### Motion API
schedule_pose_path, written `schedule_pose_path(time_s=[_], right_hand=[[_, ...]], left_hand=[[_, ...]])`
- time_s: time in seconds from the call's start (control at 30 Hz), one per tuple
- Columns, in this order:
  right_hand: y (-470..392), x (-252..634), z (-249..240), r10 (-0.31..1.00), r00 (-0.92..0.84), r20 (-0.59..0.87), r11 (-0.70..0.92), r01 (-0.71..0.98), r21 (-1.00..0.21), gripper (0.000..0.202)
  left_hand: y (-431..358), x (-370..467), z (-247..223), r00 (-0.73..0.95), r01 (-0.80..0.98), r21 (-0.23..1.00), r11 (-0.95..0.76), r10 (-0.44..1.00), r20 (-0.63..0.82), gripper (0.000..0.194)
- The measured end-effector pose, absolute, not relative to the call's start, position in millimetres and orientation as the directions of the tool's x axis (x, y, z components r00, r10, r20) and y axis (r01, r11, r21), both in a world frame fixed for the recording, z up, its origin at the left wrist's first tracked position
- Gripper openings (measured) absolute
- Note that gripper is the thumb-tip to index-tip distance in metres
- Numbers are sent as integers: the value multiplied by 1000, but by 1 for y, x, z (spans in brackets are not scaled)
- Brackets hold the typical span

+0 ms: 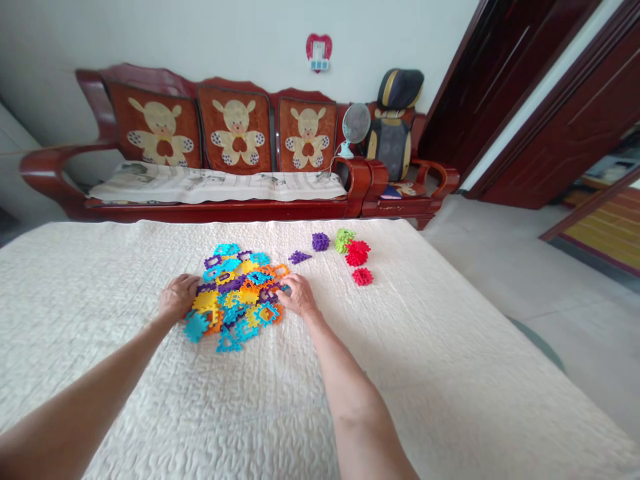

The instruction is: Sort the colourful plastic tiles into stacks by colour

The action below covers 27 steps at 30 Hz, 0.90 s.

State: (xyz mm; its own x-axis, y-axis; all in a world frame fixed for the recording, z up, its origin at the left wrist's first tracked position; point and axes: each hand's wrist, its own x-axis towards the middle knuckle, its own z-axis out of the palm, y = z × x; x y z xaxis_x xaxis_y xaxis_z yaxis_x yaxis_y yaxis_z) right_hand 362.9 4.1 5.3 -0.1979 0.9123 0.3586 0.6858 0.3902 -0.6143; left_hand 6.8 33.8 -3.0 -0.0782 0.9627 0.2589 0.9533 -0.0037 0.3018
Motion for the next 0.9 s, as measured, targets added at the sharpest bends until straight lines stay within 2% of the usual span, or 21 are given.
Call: schedule_pose_path(time_s=[0.13,0.27,0.37,0.43,0.5,0.53,0.6,0.67,0.77,0.9], right_hand=[[8,364,0,904,-147,402,406,591,-697,8],[10,369,-6,911,-67,407,403,357,-843,11],[14,375,-11,939,146,311,293,134,-947,25],[19,379,-15,893,360,272,269,60,-961,28],[24,381,-20,800,508,320,286,147,-947,23],[26,382,-22,768,521,373,286,241,-927,18],[28,382,-27,759,445,476,271,448,-852,9],[27,381,-29,785,324,528,263,597,-758,12],[24,383,-30,808,193,556,318,652,-689,26],[20,395,-28,815,149,561,368,615,-698,48]], left_hand=[[27,10,-6,-63,960,276,-35,939,338,38],[28,13,-6,-77,965,260,-22,929,362,35],[29,13,-7,-73,964,264,-31,924,376,34],[29,12,-8,-67,963,265,-42,919,388,33],[30,10,-10,-61,963,263,-52,914,402,32],[30,9,-11,-55,964,260,-58,911,408,32],[31,8,-13,-48,964,256,-66,907,418,33],[31,8,-13,-51,964,258,-65,907,419,33],[31,9,-13,-62,963,265,-54,911,408,33],[31,9,-13,-75,963,266,-36,916,395,36]])
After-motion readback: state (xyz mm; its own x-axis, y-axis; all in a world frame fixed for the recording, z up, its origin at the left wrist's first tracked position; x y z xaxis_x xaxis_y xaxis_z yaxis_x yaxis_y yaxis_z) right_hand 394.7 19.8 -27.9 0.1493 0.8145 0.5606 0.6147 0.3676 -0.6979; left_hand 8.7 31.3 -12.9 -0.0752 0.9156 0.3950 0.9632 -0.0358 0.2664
